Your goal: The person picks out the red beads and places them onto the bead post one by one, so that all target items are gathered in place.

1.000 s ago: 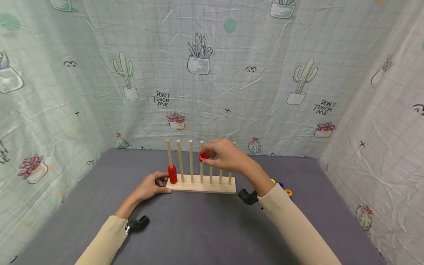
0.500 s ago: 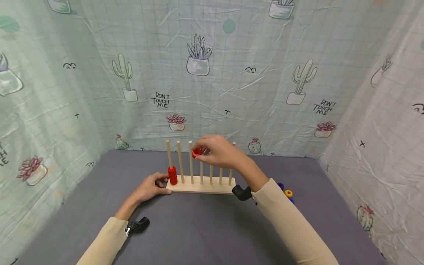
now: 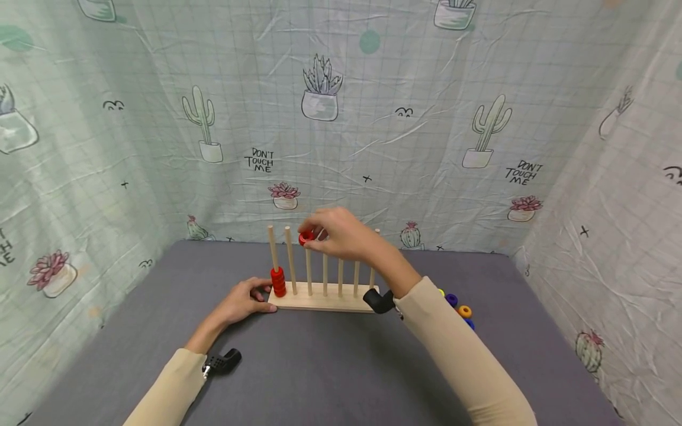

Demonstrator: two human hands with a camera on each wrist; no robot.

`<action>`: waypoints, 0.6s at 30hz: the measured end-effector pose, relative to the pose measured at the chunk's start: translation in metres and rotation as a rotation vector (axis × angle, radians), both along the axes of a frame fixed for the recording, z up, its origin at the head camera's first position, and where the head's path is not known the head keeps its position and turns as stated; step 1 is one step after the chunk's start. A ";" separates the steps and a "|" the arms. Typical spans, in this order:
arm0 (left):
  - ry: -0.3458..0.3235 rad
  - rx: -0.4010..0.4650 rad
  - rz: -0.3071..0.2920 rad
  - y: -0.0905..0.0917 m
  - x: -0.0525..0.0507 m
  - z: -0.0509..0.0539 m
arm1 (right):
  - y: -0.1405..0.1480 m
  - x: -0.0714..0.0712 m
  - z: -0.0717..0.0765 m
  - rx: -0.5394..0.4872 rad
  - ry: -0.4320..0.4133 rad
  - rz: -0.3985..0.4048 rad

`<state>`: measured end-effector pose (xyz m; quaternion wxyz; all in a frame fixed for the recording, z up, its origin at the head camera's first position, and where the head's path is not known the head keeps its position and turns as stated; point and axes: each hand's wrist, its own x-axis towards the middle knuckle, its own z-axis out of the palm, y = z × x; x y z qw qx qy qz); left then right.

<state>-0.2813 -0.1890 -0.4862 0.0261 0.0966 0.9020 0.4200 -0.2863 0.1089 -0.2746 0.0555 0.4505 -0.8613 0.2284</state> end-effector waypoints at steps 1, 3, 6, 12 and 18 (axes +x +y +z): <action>0.001 0.001 0.000 0.000 0.000 0.000 | -0.001 -0.001 0.001 0.003 -0.003 0.000; 0.001 0.003 -0.002 0.000 0.000 0.000 | -0.005 -0.001 0.003 0.006 -0.011 0.003; 0.001 0.006 -0.003 0.000 0.000 0.000 | -0.009 -0.002 0.006 -0.003 -0.022 0.012; 0.000 0.005 -0.005 0.000 -0.001 0.001 | -0.014 -0.004 0.010 -0.028 -0.020 0.027; -0.002 0.007 -0.003 0.000 0.000 0.001 | -0.020 -0.006 0.013 -0.034 -0.017 0.030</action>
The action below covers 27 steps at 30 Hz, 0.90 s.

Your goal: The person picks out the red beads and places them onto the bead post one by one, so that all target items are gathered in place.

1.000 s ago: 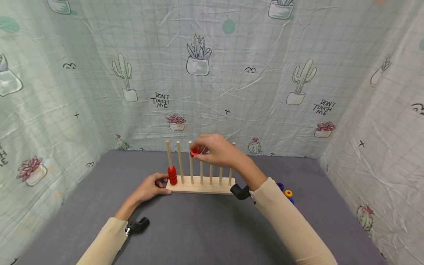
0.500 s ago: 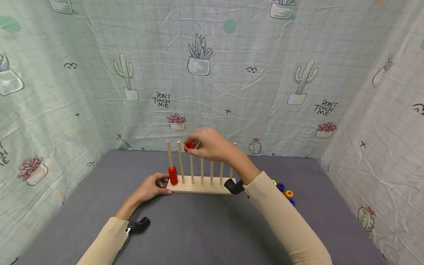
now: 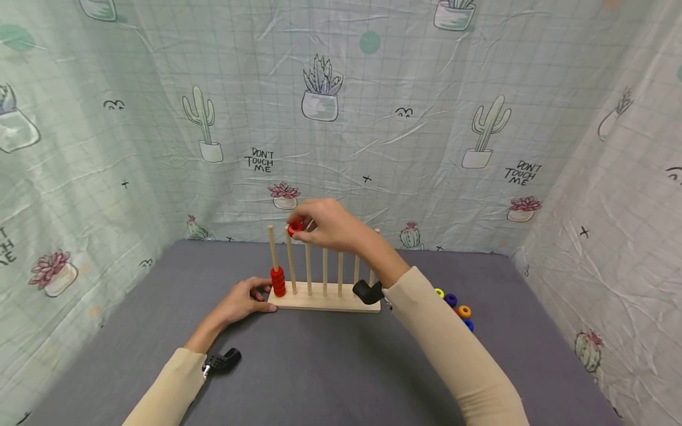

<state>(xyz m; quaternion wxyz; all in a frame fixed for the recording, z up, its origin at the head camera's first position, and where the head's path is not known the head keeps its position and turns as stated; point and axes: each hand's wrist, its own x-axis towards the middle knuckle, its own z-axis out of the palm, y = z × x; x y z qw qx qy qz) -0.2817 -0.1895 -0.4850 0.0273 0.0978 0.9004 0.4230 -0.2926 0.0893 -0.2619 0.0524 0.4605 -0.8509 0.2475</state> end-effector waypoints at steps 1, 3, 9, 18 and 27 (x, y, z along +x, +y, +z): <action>0.000 0.000 0.000 0.000 0.000 0.000 | -0.001 0.000 0.001 0.002 0.001 0.000; -0.001 0.002 -0.001 0.000 0.000 0.001 | -0.003 0.000 0.002 0.014 0.010 -0.005; 0.004 0.002 0.002 0.001 0.000 0.001 | -0.010 -0.001 0.004 0.025 0.046 0.001; -0.002 0.001 0.012 0.001 -0.001 0.001 | -0.022 -0.007 0.007 -0.007 0.019 0.041; 0.000 0.012 0.003 0.001 0.000 0.002 | -0.033 -0.013 0.005 0.008 0.014 0.057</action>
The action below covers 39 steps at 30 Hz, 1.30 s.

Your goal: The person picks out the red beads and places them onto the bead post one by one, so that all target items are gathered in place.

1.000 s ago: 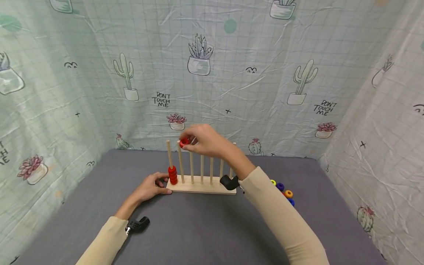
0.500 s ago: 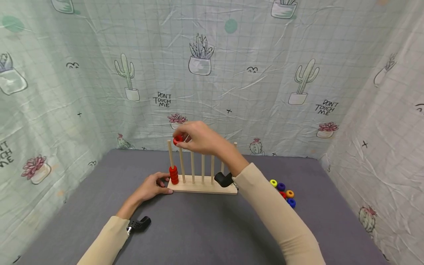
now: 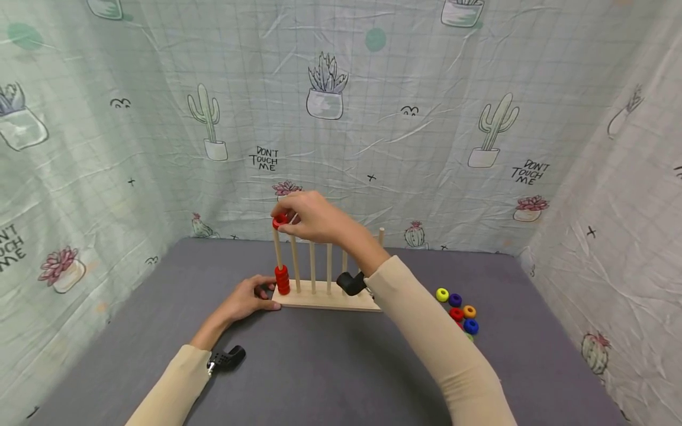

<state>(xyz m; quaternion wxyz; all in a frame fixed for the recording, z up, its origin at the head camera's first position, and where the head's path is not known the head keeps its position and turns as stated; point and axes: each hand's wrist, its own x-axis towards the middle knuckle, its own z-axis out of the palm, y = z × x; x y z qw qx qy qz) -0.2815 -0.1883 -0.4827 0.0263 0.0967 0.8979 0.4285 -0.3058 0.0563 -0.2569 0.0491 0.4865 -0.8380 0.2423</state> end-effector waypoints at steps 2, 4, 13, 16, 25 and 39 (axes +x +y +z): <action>0.001 0.003 -0.001 0.000 0.000 0.000 | -0.001 -0.001 0.000 0.010 -0.003 -0.005; -0.001 0.006 -0.001 0.000 0.000 0.000 | -0.002 -0.002 -0.001 0.016 -0.005 -0.009; 0.001 0.007 -0.004 0.000 -0.001 -0.004 | -0.009 -0.004 0.000 0.031 -0.012 -0.012; 0.008 0.003 -0.004 0.000 -0.002 -0.004 | -0.012 -0.004 0.001 0.041 -0.017 -0.023; 0.000 0.010 -0.011 0.000 -0.002 -0.003 | -0.017 -0.007 0.001 0.070 -0.036 -0.048; 0.005 0.011 -0.011 -0.002 -0.001 -0.003 | -0.023 -0.012 -0.002 0.085 -0.052 -0.067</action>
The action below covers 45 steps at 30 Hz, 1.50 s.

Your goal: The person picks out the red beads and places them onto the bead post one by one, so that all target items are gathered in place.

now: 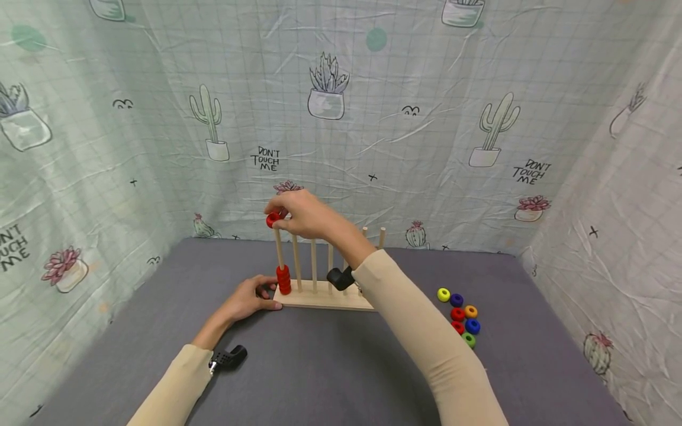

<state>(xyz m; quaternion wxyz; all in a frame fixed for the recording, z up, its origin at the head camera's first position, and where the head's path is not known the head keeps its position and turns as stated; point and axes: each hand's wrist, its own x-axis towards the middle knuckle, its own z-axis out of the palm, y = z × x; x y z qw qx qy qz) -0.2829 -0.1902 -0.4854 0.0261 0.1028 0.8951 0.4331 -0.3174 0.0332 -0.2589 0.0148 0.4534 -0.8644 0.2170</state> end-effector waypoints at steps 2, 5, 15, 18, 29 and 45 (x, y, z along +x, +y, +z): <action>0.001 -0.002 0.001 0.000 0.000 0.000 | 0.000 0.000 0.000 -0.001 -0.006 -0.006; -0.001 0.000 0.004 0.000 -0.001 0.000 | 0.000 -0.001 0.000 -0.004 -0.009 -0.012; 0.004 0.002 0.001 -0.001 -0.002 0.000 | 0.001 -0.003 -0.002 -0.008 -0.014 -0.014; -0.004 0.007 0.002 0.000 -0.001 0.001 | 0.001 -0.004 -0.003 -0.006 -0.017 -0.020; -0.005 0.008 0.013 0.001 -0.001 0.000 | 0.000 -0.004 -0.003 -0.014 -0.035 -0.027; 0.009 0.009 0.007 0.001 0.001 0.000 | 0.000 -0.004 -0.004 -0.012 -0.034 -0.031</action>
